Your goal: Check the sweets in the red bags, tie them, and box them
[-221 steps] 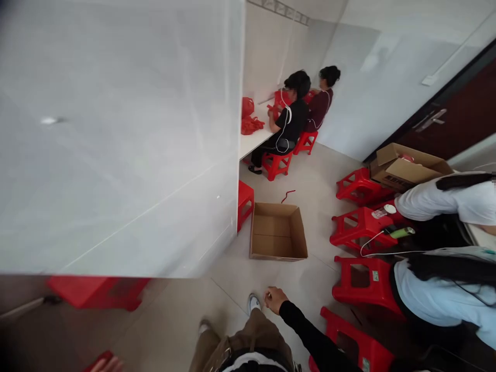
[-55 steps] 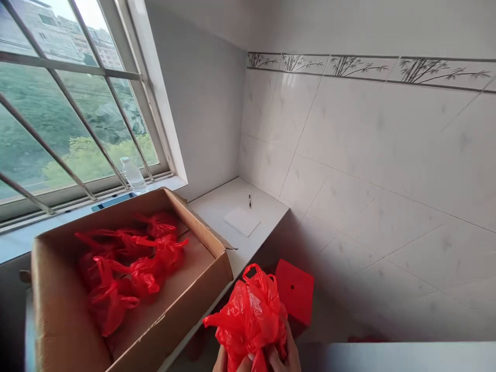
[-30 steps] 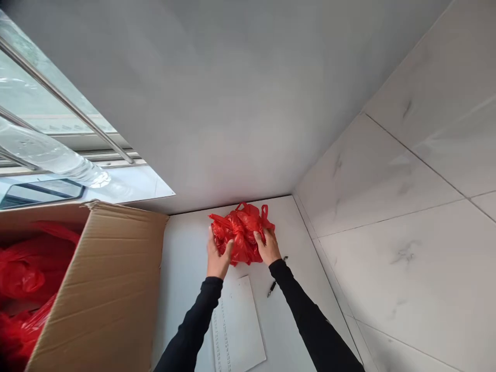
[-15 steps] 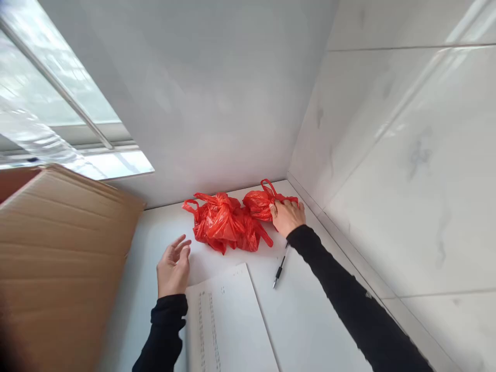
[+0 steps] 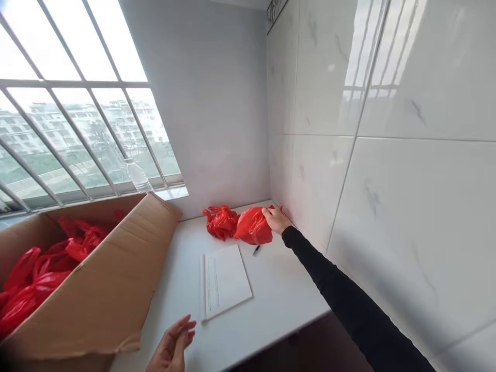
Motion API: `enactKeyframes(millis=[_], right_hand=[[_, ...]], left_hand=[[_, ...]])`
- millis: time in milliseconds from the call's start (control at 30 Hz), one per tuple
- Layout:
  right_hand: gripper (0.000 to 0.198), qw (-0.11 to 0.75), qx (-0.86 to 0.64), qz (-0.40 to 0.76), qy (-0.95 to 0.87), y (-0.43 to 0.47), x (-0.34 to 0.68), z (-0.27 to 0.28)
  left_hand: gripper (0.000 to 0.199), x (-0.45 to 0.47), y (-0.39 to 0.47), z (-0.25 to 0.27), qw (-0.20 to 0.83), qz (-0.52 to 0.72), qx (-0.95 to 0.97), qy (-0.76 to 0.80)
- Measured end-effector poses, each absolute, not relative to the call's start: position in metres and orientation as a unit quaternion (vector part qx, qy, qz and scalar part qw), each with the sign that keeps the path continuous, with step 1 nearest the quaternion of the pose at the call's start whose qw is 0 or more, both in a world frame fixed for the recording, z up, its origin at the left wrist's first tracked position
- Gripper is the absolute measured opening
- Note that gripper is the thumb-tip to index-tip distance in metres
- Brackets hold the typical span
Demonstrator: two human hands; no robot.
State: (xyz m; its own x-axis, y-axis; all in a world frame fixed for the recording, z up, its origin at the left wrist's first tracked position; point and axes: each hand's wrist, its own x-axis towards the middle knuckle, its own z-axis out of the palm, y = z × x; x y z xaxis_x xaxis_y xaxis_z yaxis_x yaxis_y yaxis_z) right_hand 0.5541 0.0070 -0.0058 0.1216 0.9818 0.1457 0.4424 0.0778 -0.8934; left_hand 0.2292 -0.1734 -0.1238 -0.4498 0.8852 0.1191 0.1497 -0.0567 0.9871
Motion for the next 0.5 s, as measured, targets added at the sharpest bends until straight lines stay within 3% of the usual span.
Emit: enactKeyframes(millis=[233, 367, 500], right_hand=[[0.036, 0.451, -0.476, 0.541, -0.526, -0.069, 0.509, -0.041], [0.035, 0.43, -0.419, 0.602, -0.526, -0.086, 0.486, -0.047], [0.039, 0.423, -0.408, 0.612, -0.53, -0.072, 0.475, -0.06]], left_hand=[[0.031, 0.263, -0.175, -0.113, 0.37, 0.567, 0.498, 0.543], [0.036, 0.285, -0.149, -0.11, 0.382, 0.562, 0.521, 0.517], [0.026, 0.278, -0.118, -0.12, 0.42, 0.537, 0.524, 0.51]])
